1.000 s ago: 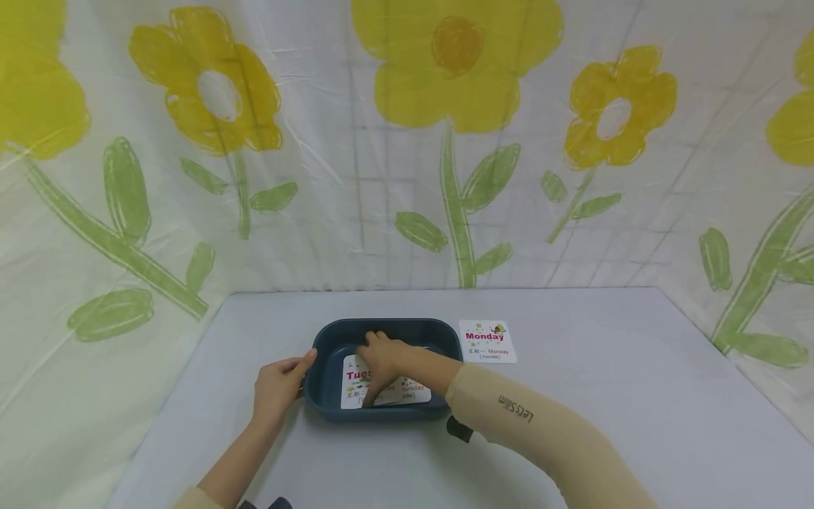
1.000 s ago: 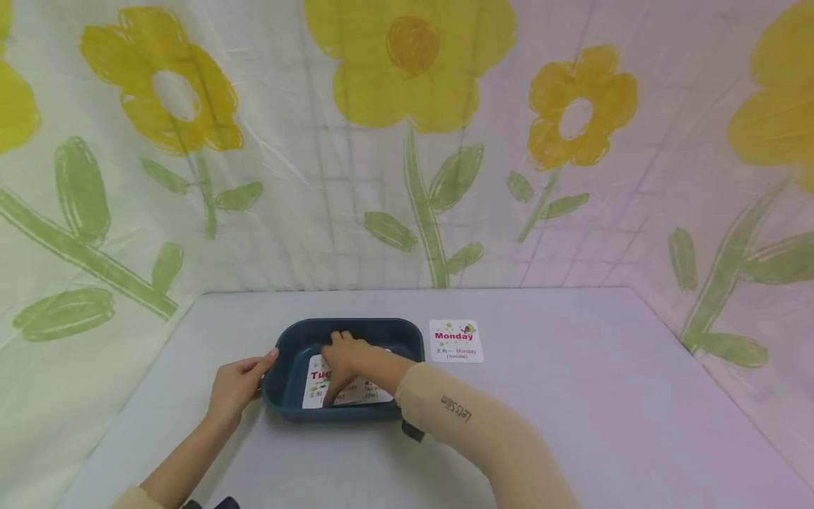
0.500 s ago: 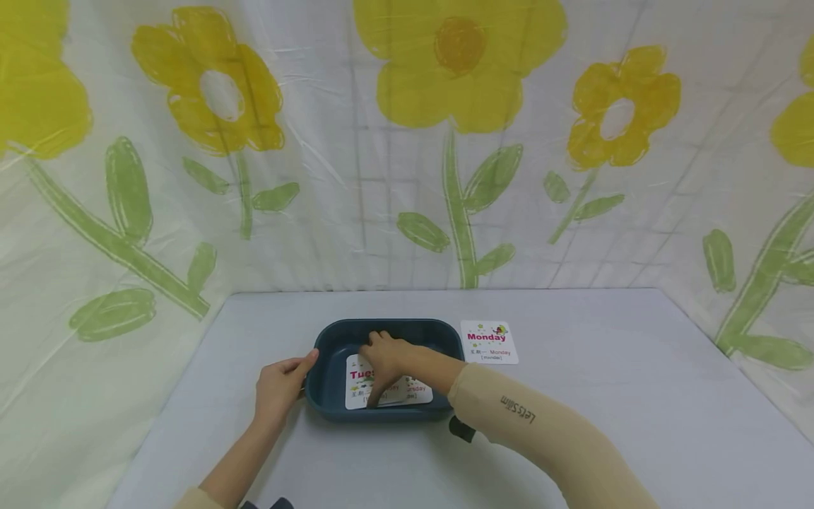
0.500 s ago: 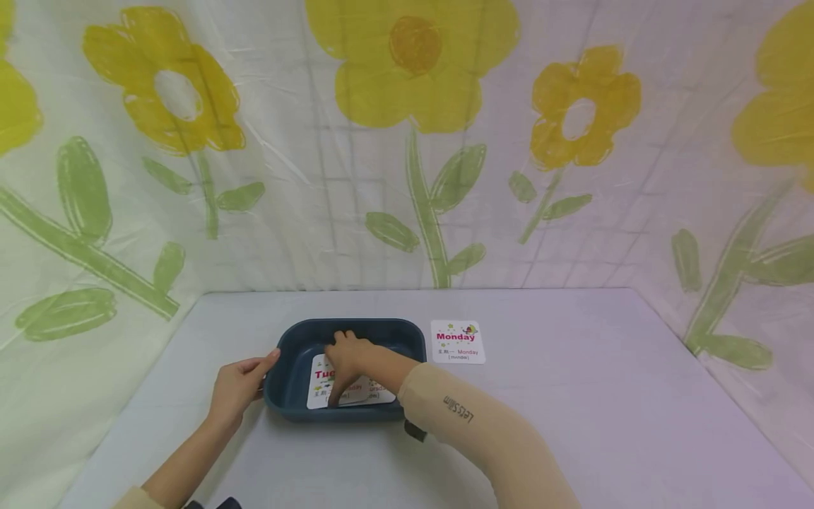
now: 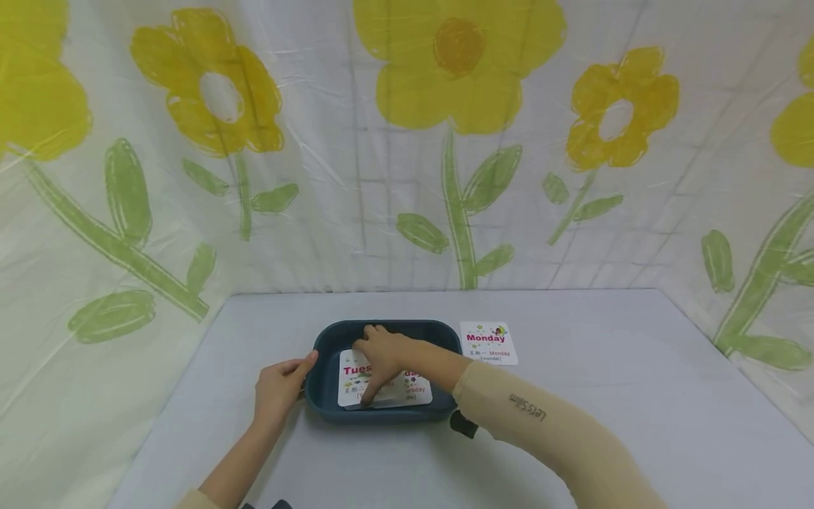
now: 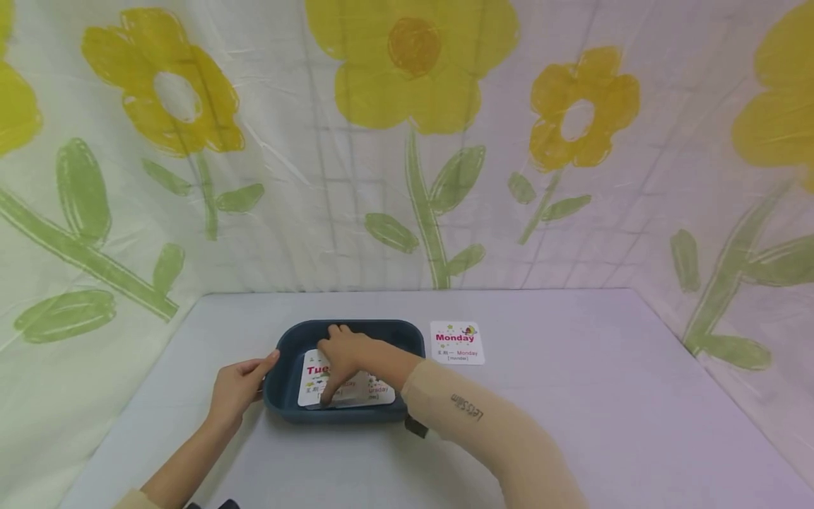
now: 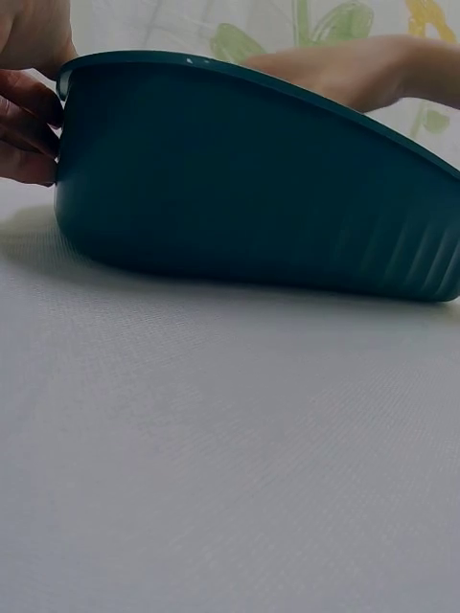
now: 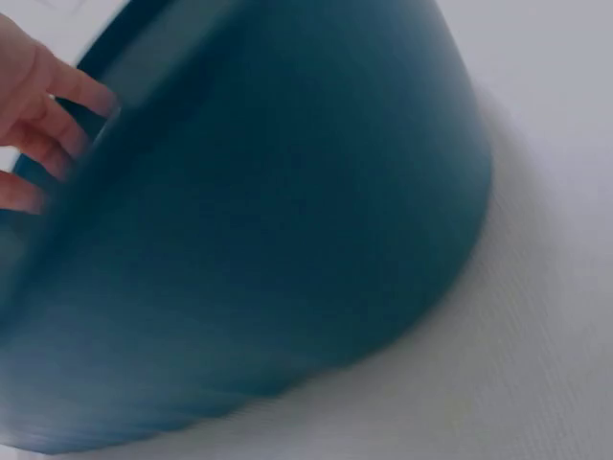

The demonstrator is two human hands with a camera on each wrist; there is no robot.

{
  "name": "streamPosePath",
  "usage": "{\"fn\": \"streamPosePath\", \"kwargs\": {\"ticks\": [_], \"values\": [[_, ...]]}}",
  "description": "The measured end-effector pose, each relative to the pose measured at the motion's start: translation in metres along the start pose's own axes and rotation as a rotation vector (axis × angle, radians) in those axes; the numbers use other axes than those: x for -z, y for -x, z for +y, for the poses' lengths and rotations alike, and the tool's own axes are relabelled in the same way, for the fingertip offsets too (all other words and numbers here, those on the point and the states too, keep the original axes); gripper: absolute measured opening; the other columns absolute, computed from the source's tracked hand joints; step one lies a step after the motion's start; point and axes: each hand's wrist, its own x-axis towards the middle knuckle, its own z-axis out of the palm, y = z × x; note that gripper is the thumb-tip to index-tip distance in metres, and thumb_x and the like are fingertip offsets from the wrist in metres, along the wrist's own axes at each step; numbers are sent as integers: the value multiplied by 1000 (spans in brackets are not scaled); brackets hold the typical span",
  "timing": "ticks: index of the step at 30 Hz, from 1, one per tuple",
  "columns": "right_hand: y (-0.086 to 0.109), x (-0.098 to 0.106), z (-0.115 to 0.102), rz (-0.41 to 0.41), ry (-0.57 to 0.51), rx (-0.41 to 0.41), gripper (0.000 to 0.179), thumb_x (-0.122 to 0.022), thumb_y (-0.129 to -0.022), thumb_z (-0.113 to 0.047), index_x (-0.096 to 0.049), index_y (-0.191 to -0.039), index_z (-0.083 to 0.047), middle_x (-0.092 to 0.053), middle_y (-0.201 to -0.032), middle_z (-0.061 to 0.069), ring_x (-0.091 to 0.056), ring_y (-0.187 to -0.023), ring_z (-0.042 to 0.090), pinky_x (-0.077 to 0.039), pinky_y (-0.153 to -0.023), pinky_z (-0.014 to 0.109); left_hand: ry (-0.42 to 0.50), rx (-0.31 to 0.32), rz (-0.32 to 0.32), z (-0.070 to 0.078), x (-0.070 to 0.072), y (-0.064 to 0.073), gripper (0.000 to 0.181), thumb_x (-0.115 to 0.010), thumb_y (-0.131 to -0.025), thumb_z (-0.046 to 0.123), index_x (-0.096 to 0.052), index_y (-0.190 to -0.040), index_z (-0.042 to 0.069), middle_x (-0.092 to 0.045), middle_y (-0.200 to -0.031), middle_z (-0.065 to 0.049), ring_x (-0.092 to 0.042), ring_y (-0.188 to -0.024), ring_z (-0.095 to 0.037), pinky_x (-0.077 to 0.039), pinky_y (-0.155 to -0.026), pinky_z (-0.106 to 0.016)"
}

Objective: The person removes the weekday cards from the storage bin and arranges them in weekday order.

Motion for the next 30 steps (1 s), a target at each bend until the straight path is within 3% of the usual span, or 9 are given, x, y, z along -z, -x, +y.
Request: {"fn": "streamPosePath", "kwargs": {"ticks": [7, 13, 22, 30], "values": [[7, 22, 1, 9, 0, 12, 99, -75, -57, -66, -41, -137, -19, -44, -123, 3, -41, -101, 13, -47, -82, 29, -9, -2, 23, 0, 1, 0, 59, -58, -86, 49, -64, -111, -4, -62, -112, -24, -62, -75, -16, -54, -68, -27], [19, 27, 10, 10, -33, -3, 97, -77, -56, -64, -42, -135, -20, -43, -123, 2, -41, -102, 13, -46, -81, 30, -13, -12, 22, 1, 1, 2, 56, -61, -86, 45, -64, -109, -6, -62, -109, -25, -62, -68, -12, -54, -65, -25], [40, 26, 40, -14, -38, -55, 98, -81, -55, -58, -42, -136, -20, -43, -118, 2, -40, -100, 14, -45, -78, 30, -23, -28, 21, 0, 0, 3, 56, -60, -87, 45, -64, -109, -7, -63, -108, -25, -61, -67, -12, -54, -63, -27], [70, 29, 71, -32, -95, -107, 95, -84, -56, -51, -43, -135, -18, -44, -117, 3, -40, -102, 16, -43, -85, 34, -15, -11, 11, 1, 1, 4, 61, -60, -86, 49, -63, -111, -7, -62, -109, -26, -60, -67, -11, -53, -64, -25]]}}
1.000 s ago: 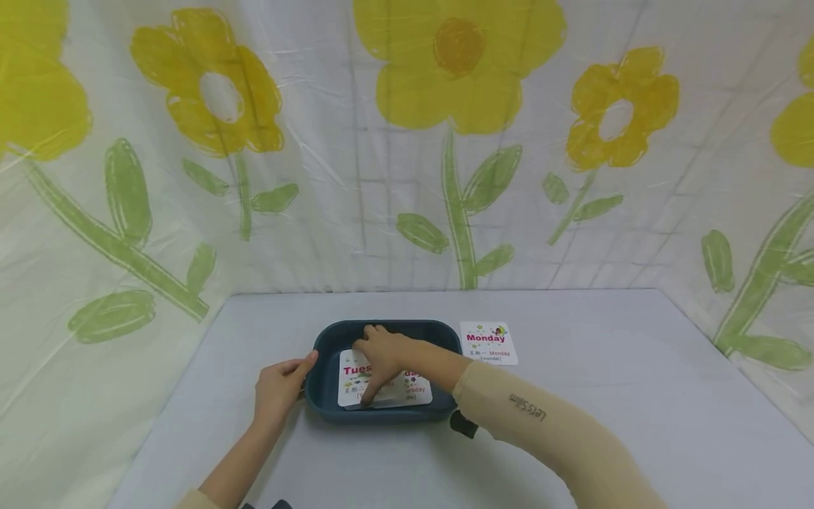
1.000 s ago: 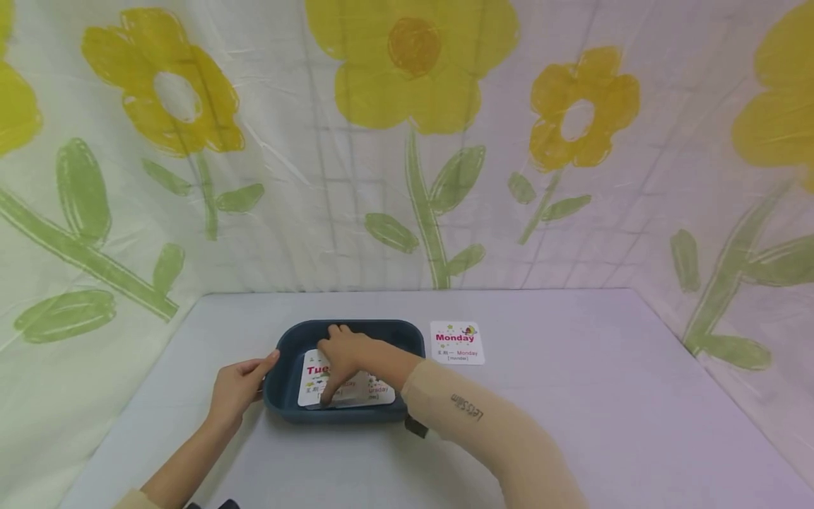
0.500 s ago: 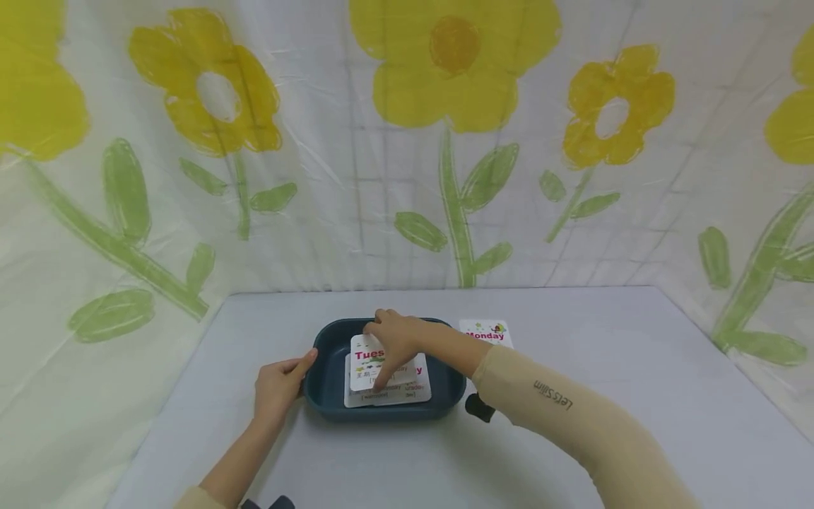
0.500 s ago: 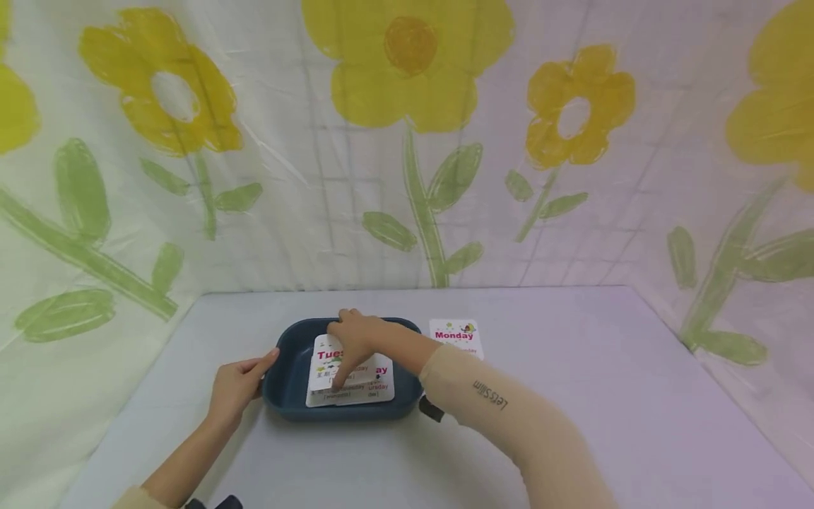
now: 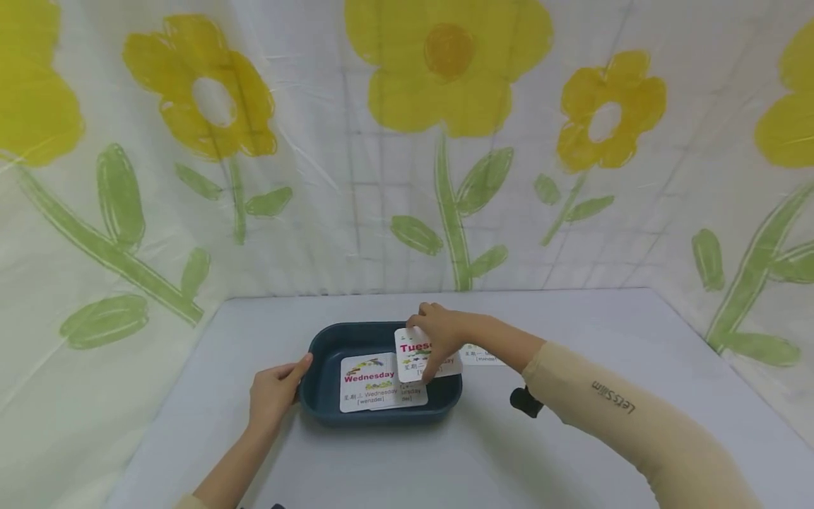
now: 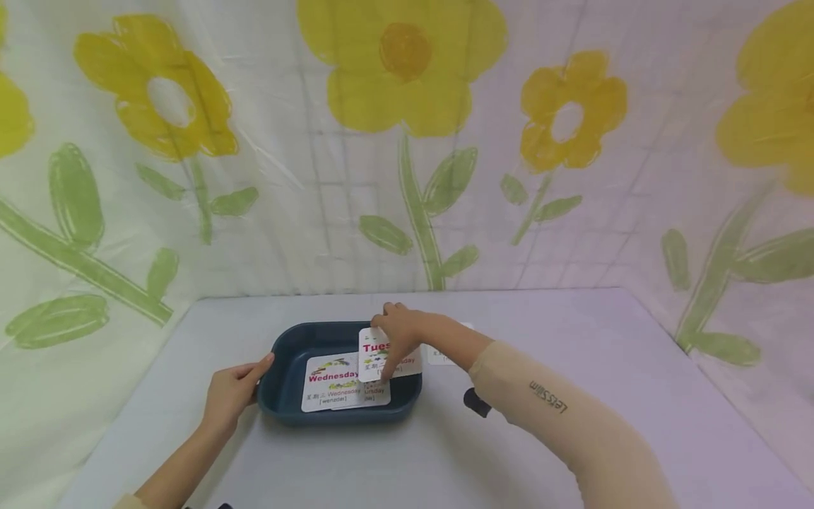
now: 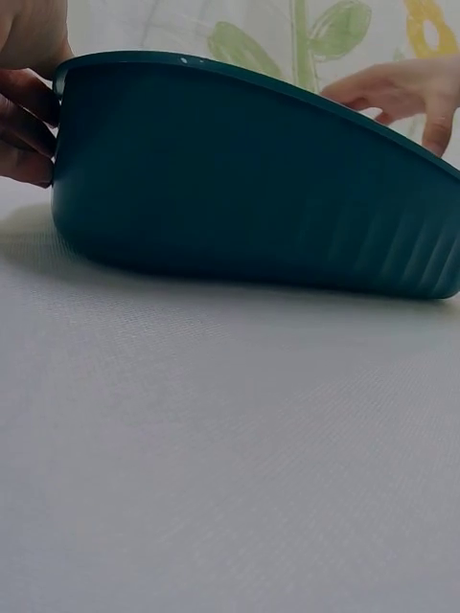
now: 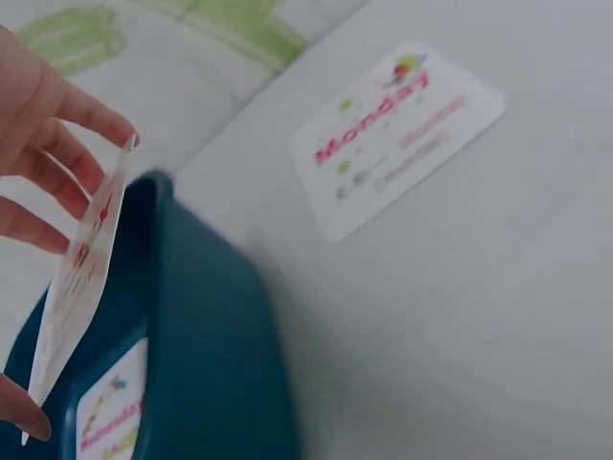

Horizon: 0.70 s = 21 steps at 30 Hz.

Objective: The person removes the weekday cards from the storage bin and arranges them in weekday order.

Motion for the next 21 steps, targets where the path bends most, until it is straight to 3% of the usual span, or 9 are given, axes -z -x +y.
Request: {"fn": "streamPosePath", "kwargs": {"ticks": [8, 21], "values": [[26, 0, 37, 28, -42, -71, 94, -84, -55, -50, -43, -133, -17, -45, -116, 4, -41, -101, 19, -45, -84, 38, 0, -6, 2, -1, -1, -1, 61, -58, -86, 50, -63, -111, -6, -61, -112, -25, -63, -74, -15, -54, -66, -27], [73, -14, 100, 51, -114, -77, 92, -84, -58, -44, -43, -133, -9, -44, -119, 10, -41, -102, 23, -43, -83, 39, 9, 9, 11, -1, -3, -2, 61, -58, -86, 50, -63, -112, -6, -61, -112, -25, -61, -74, -15, -54, -65, -25]]}}
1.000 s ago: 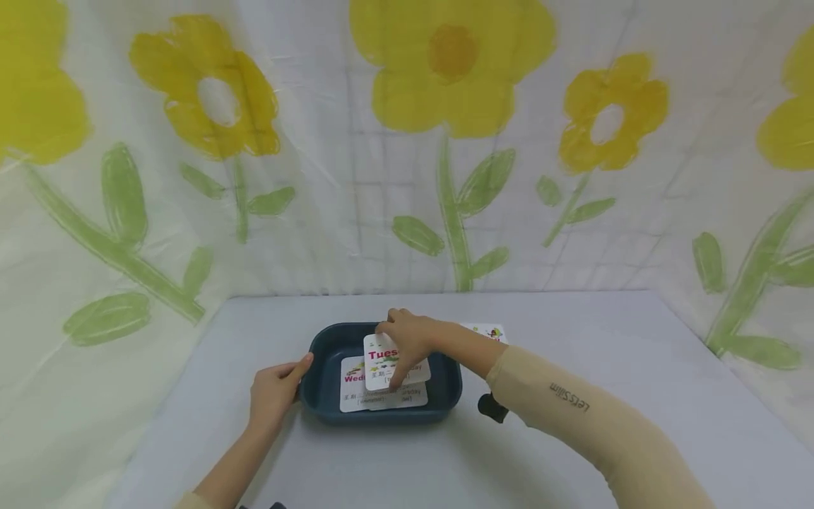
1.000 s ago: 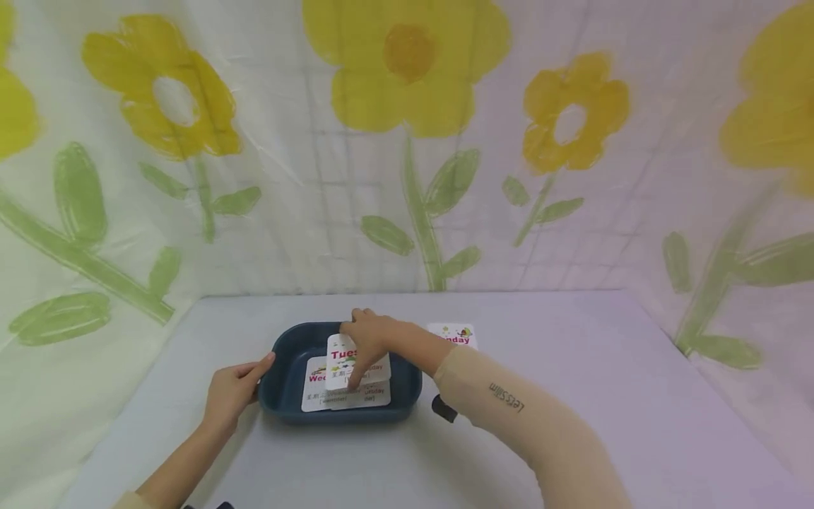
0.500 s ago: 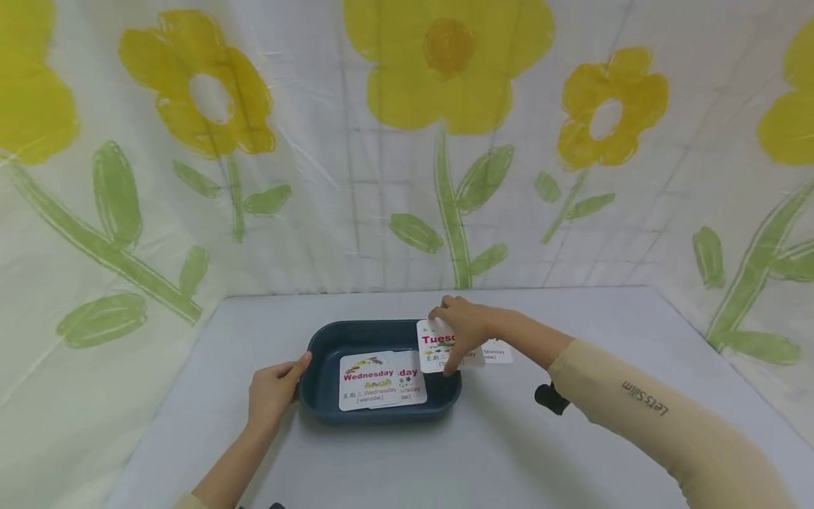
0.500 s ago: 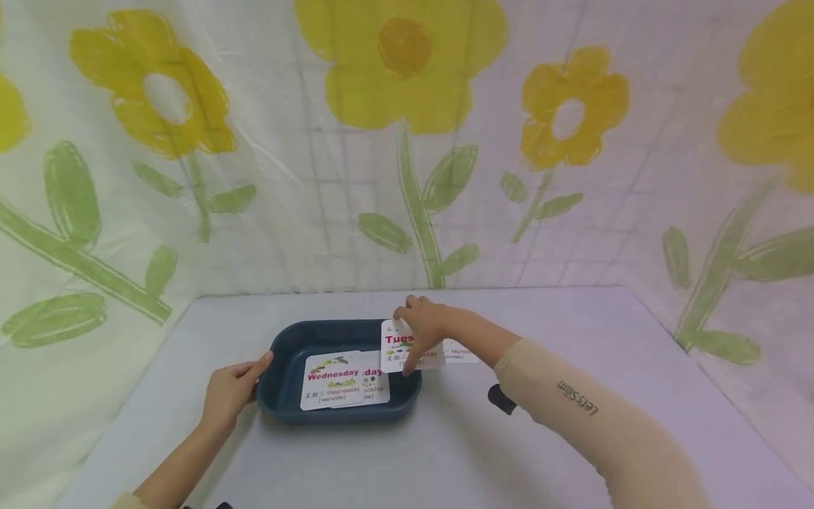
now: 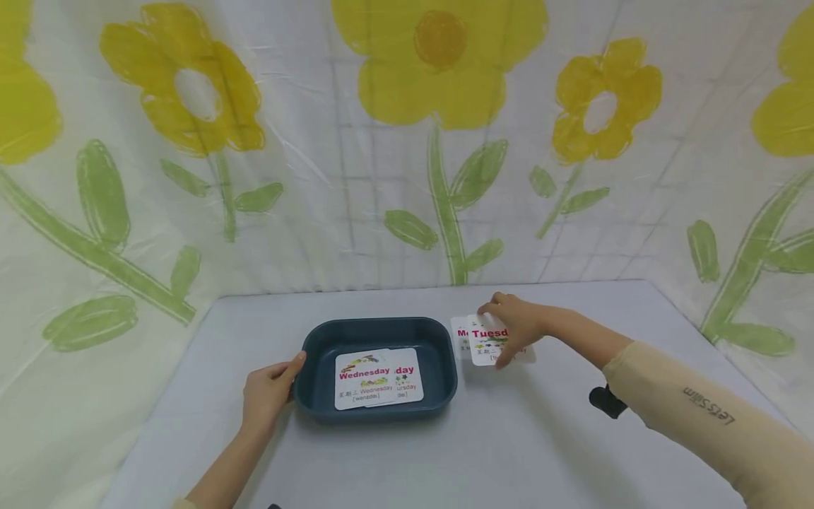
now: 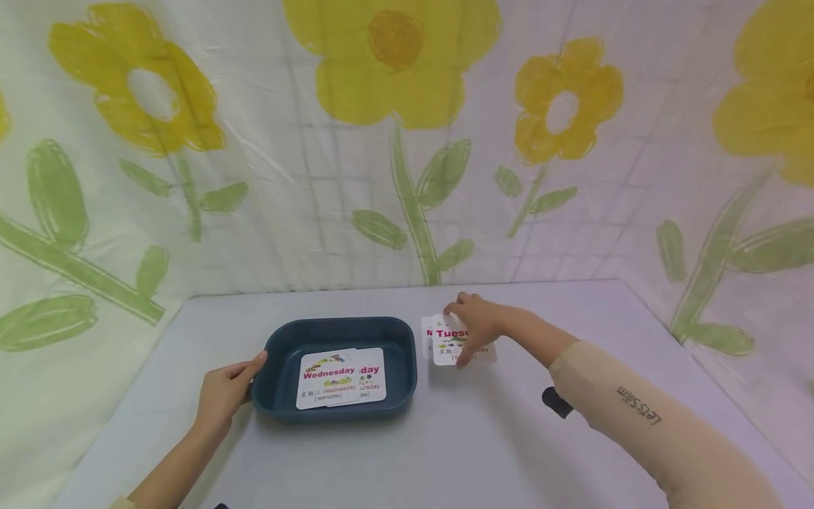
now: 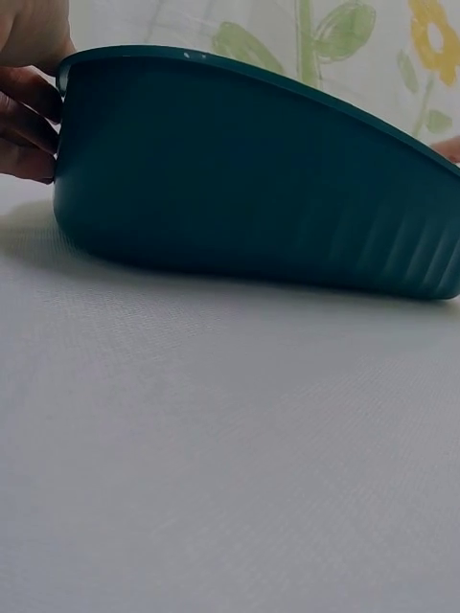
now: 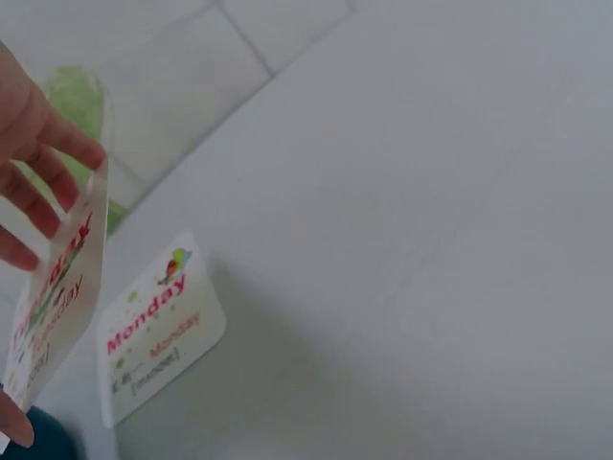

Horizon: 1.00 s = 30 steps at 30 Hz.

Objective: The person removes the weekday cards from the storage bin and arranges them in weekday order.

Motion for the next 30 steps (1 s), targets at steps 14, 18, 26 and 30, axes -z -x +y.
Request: {"fn": "streamPosePath", "kwargs": {"ticks": [14, 18, 26, 30], "values": [[9, -16, 38, -32, -50, -73, 93, -85, -59, -40, -42, -133, -6, -43, -117, 12, -42, -100, 23, -43, -86, 44, 7, -8, -9, 0, 1, 1, 60, -58, -87, 47, -62, -112, -7, -59, -115, -27, -63, -84, -23, -55, -67, -27], [7, -20, 49, -42, -56, -97, 94, -86, -58, -39, -42, -134, -5, -43, -118, 13, -42, -100, 23, -42, -88, 45, 9, -2, -16, 0, 0, 0, 59, -58, -87, 46, -62, -112, -7, -59, -116, -27, -63, -88, -27, -55, -68, -28], [3, -23, 65, -39, -62, -157, 93, -87, -58, -32, -41, -134, -3, -41, -120, 19, -42, -104, 29, -40, -91, 52, 26, 2, -29, 1, 1, 1, 62, -58, -87, 49, -61, -113, -7, -58, -118, -26, -63, -92, -29, -55, -70, -29], [-1, -26, 72, -44, -60, -177, 92, -88, -58, -29, -41, -133, -3, -40, -122, 20, -41, -105, 31, -39, -93, 53, 16, 3, -32, 1, 2, 0, 64, -58, -86, 51, -61, -113, -7, -58, -118, -26, -62, -93, -29, -54, -71, -29]]}}
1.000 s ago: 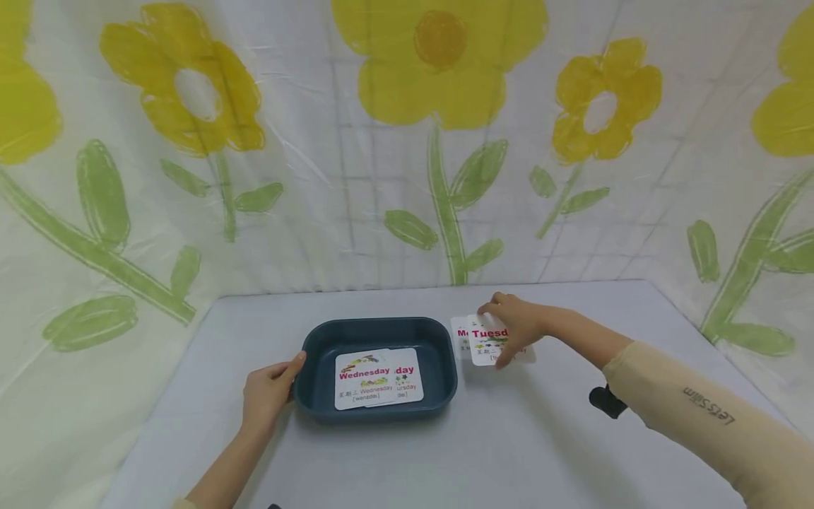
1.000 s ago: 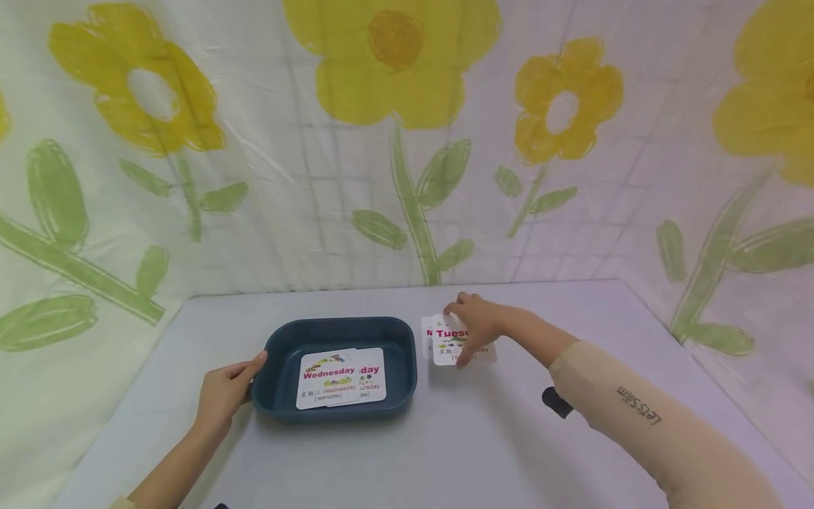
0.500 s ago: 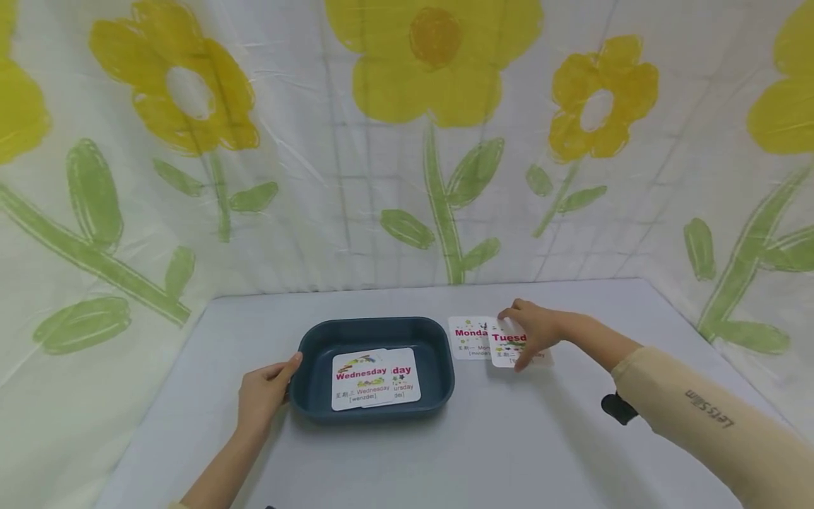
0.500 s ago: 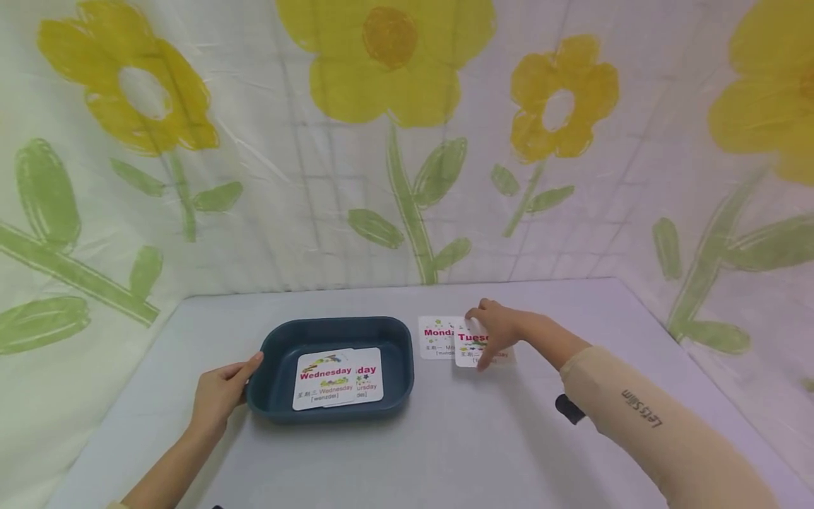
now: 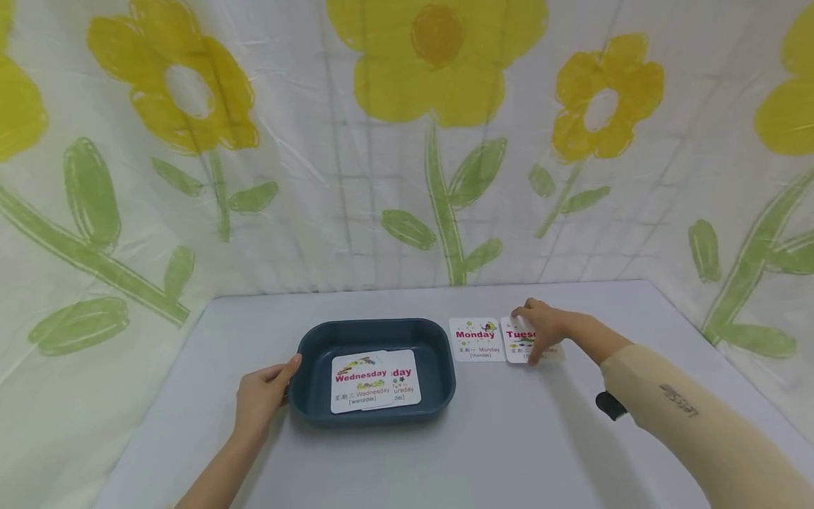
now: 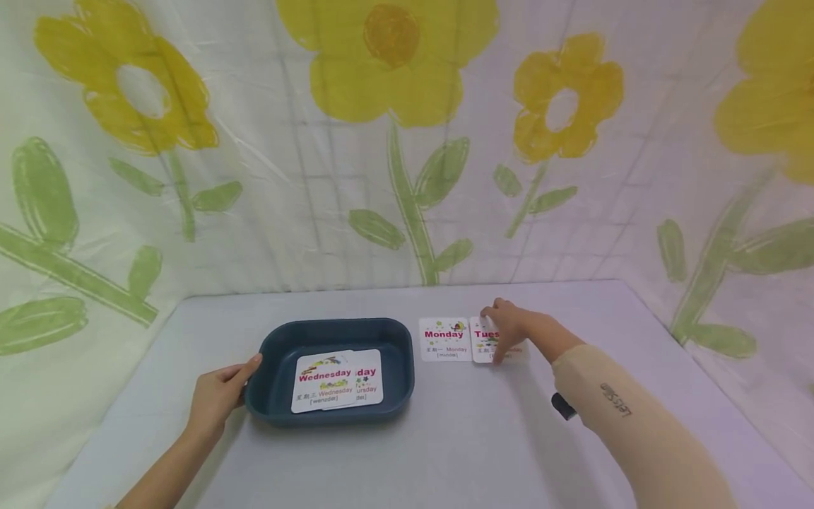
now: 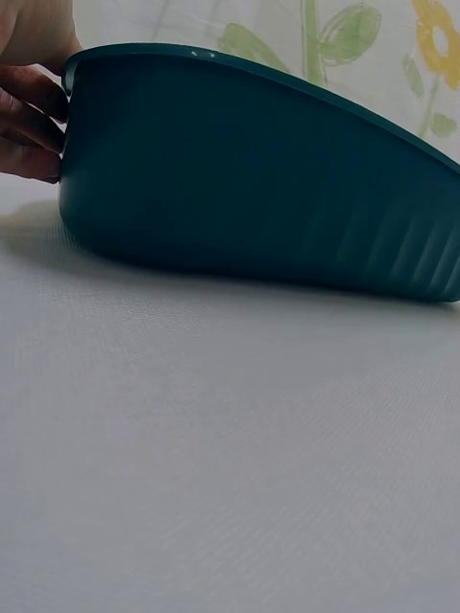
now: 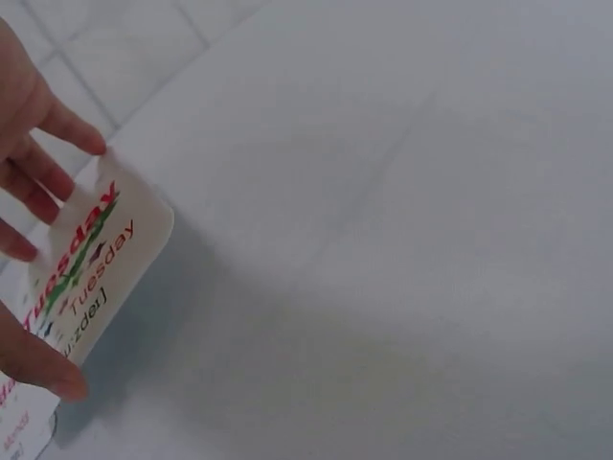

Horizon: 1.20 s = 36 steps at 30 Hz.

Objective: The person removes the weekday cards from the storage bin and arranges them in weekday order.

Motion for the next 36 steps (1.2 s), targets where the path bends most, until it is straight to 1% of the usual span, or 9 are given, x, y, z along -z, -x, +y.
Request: {"fn": "streamPosePath", "kwargs": {"ticks": [6, 14, 21, 28, 31, 33, 36], "values": [[-9, -3, 4, -22, 19, -38, 95, -89, -56, -28, -41, -134, -4, -40, -123, 20, -42, -106, 33, -40, -92, 55, -2, 10, 3, -1, 0, 0, 60, -58, -87, 48, -61, -114, -6, -58, -118, -26, -62, -94, -30, -54, -71, -28], [-15, -2, 1, -67, 63, -73, 96, -88, -57, -28, -39, -136, -3, -38, -128, 25, -40, -115, 39, -37, -93, 60, -17, 7, 8, -2, 0, -2, 61, -57, -87, 49, -61, -115, -5, -58, -119, -25, -61, -91, -27, -54, -71, -29], [-18, -1, -1, -118, 67, -109, 96, -88, -59, -27, -37, -137, -4, -36, -131, 26, -40, -118, 42, -36, -92, 62, -27, 5, 12, -4, -1, -3, 61, -56, -87, 51, -62, -114, -4, -59, -116, -24, -59, -85, -23, -54, -70, -28], [-15, -2, 2, -99, 17, -96, 97, -87, -59, -23, -36, -138, -3, -35, -130, 28, -40, -116, 44, -37, -92, 61, -24, 3, 17, -3, -1, -2, 62, -58, -86, 51, -62, -113, -5, -60, -115, -25, -60, -83, -21, -54, -70, -28], [-12, -2, 4, -79, -11, -84, 96, -86, -61, -25, -35, -139, -3, -34, -130, 28, -40, -117, 44, -36, -93, 61, -20, -1, 9, -3, -1, -2, 62, -58, -86, 50, -62, -114, -5, -60, -115, -25, -60, -82, -20, -54, -69, -27], [-10, 1, 2, -68, -30, -58, 89, -84, -64, -30, -39, -136, -3, -38, -129, 27, -41, -117, 43, -37, -93, 60, -19, 0, 7, -2, 0, -2, 61, -57, -86, 50, -62, -114, -5, -60, -116, -25, -61, -83, -20, -54, -69, -27], [-6, 9, -1, -76, -42, -13, 74, -78, -71, -38, -48, -127, -2, -48, -123, 23, -47, -111, 39, -41, -91, 54, -8, 3, 8, -2, -1, -2, 61, -58, -86, 50, -62, -114, -5, -59, -116, -25, -62, -84, -21, -55, -69, -28]]}}
